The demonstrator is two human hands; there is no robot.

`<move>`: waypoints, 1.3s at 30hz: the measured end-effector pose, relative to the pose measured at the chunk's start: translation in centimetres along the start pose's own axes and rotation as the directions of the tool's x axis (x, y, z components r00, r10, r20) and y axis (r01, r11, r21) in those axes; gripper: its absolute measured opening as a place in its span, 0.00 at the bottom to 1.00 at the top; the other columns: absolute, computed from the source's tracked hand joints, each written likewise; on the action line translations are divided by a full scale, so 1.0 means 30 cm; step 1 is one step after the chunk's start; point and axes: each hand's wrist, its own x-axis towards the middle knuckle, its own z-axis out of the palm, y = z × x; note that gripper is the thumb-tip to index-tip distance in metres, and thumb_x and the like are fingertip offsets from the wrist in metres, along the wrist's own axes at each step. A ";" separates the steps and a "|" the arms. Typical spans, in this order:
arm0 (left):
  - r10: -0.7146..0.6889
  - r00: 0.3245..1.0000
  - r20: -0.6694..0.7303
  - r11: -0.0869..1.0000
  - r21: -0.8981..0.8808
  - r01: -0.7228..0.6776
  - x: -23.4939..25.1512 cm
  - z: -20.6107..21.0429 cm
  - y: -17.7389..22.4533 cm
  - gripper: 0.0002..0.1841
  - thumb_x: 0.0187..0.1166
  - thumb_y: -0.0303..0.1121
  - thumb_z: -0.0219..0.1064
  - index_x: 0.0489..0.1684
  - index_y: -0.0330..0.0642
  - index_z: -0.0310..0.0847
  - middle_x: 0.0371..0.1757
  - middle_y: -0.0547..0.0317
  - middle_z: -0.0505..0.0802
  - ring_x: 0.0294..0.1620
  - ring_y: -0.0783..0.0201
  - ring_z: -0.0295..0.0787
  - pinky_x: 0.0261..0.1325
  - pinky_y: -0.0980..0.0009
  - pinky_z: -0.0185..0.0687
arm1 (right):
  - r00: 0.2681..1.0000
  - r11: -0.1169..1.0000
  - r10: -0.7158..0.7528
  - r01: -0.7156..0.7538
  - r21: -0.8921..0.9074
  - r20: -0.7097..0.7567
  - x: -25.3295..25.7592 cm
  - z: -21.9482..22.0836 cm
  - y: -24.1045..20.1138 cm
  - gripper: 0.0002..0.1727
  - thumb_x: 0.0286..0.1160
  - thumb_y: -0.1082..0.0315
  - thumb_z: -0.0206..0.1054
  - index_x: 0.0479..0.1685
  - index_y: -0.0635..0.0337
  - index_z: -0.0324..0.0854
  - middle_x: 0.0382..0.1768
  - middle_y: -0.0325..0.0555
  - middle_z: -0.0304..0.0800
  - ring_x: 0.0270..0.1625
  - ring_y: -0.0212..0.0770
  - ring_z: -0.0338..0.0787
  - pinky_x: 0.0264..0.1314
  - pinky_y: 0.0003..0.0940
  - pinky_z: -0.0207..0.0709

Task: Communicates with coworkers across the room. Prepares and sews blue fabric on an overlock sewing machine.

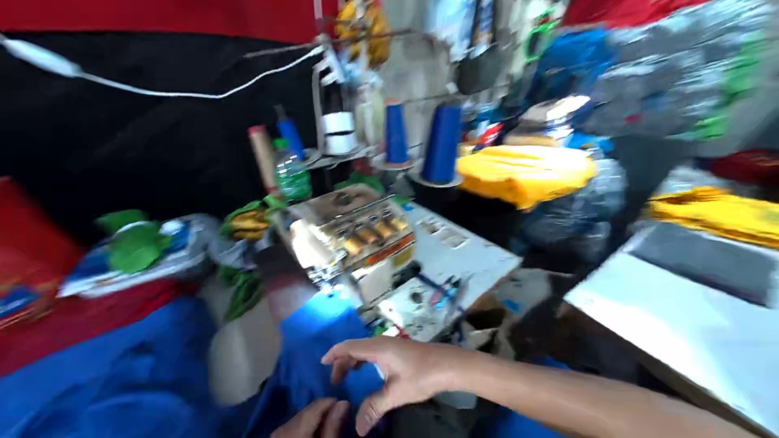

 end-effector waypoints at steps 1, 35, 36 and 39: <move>0.034 0.999 -0.032 0.999 0.037 -0.033 0.001 -0.002 0.039 0.12 0.82 0.29 0.65 0.40 0.25 0.91 0.34 0.43 0.95 0.34 0.60 0.94 0.47 0.64 0.89 | 0.999 0.996 -0.027 0.025 0.085 0.026 0.028 0.039 0.011 0.38 0.68 0.72 0.78 0.79 0.75 0.67 0.57 0.66 0.88 0.60 0.54 0.89 0.68 0.46 0.80; -0.170 0.892 -0.419 0.935 0.217 0.281 0.002 -0.275 -0.070 0.12 0.86 0.39 0.64 0.33 0.46 0.89 0.27 0.74 0.87 0.27 0.85 0.78 0.31 0.86 0.71 | 0.894 1.000 0.016 -0.026 -0.015 -0.448 0.042 -0.021 0.135 0.11 0.85 0.60 0.61 0.56 0.48 0.85 0.39 0.27 0.89 0.38 0.21 0.86 0.39 0.18 0.80; -0.166 0.890 -0.424 0.940 0.204 0.272 -0.004 -0.277 -0.071 0.12 0.86 0.39 0.64 0.32 0.47 0.88 0.25 0.75 0.85 0.25 0.85 0.77 0.29 0.86 0.70 | 0.910 0.989 -0.038 -0.026 -0.148 -0.413 0.037 -0.037 0.135 0.12 0.83 0.58 0.63 0.56 0.49 0.86 0.42 0.28 0.89 0.42 0.21 0.87 0.45 0.19 0.82; -0.135 0.900 -0.414 0.960 0.170 0.222 -0.016 -0.293 -0.052 0.12 0.85 0.38 0.63 0.30 0.50 0.87 0.24 0.79 0.84 0.25 0.87 0.76 0.28 0.89 0.70 | 0.898 0.913 -0.175 -0.005 -0.407 -0.404 0.017 -0.091 0.131 0.11 0.78 0.56 0.66 0.42 0.51 0.90 0.36 0.32 0.86 0.37 0.24 0.85 0.39 0.22 0.80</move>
